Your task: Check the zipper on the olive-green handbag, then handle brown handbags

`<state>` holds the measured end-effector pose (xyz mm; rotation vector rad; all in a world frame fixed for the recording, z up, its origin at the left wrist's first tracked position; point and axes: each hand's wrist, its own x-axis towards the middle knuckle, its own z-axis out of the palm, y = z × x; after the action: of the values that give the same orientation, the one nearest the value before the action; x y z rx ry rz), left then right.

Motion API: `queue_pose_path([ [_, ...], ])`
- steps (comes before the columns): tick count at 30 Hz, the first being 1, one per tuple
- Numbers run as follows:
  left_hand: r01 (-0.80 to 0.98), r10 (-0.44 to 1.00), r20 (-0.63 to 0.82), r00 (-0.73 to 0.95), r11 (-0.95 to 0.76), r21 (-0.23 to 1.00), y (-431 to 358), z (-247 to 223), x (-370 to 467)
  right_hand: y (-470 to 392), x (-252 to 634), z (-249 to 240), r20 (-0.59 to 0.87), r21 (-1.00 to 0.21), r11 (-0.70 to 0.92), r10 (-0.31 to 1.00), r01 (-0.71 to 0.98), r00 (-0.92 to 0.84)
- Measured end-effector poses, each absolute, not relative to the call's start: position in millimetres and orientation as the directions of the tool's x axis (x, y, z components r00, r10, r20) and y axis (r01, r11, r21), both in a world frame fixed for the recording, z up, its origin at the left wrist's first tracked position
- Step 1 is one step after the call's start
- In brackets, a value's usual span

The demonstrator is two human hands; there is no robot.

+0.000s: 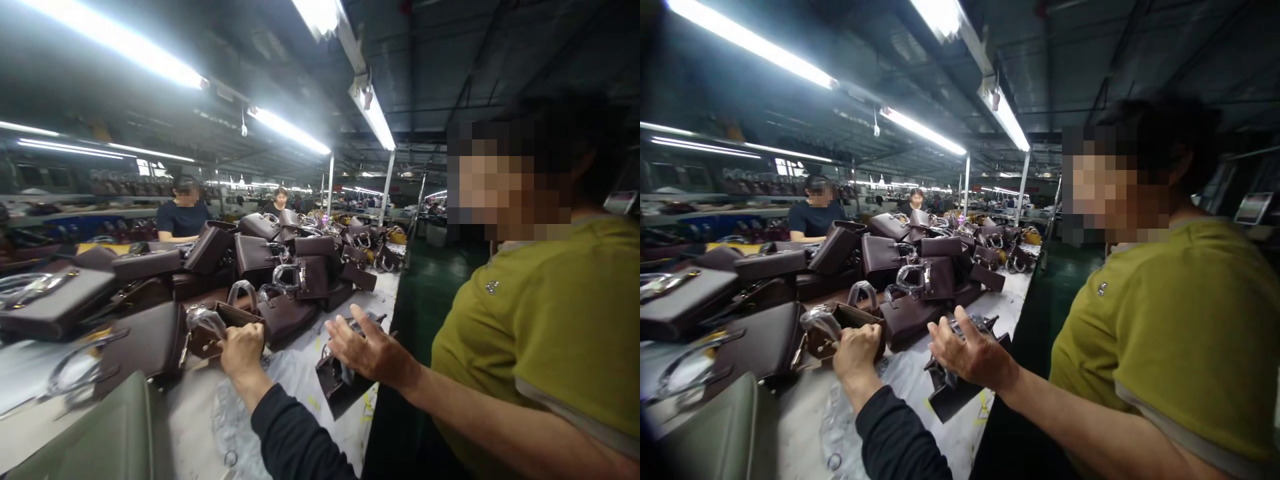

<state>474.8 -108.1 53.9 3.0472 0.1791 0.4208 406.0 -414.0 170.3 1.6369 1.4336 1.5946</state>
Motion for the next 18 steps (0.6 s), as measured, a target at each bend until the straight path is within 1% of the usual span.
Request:
queue_pose_path([
  [2,0.170,0.149,0.396,0.906,-0.985,-0.019,-106.7,56.0,471.4,-408.9,400.2,169.6,0.501,0.844,-0.423,0.841,0.329,-0.203],
  [4,0.205,0.140,0.455,0.879,-0.974,-0.096,-106.3,55.6,466.7,-404.7,395.9,170.5,0.556,0.809,-0.472,0.809,0.351,-0.192],
  [7,0.227,0.131,0.459,0.879,-0.960,-0.161,-109.8,53.9,462.0,-400.1,390.7,173.1,0.592,0.777,-0.489,0.781,0.395,-0.197],
  [9,0.242,0.138,0.443,0.886,-0.952,-0.187,-113.7,53.0,461.3,-398.2,388.1,174.2,0.581,0.800,-0.497,0.782,0.338,-0.226],
  [12,0.263,0.137,0.435,0.890,-0.933,-0.245,-117.8,52.0,463.3,-397.1,387.0,172.9,0.511,0.858,-0.460,0.810,0.231,-0.288],
  [15,0.293,0.147,0.431,0.890,-0.909,-0.296,-117.8,49.9,467.5,-397.9,389.0,168.6,0.481,0.873,-0.411,0.817,0.264,-0.317],
  [18,0.289,0.141,0.421,0.896,-0.904,-0.314,-115.0,46.6,471.6,-399.3,391.1,165.4,0.533,0.833,-0.436,0.798,0.342,-0.281],
])
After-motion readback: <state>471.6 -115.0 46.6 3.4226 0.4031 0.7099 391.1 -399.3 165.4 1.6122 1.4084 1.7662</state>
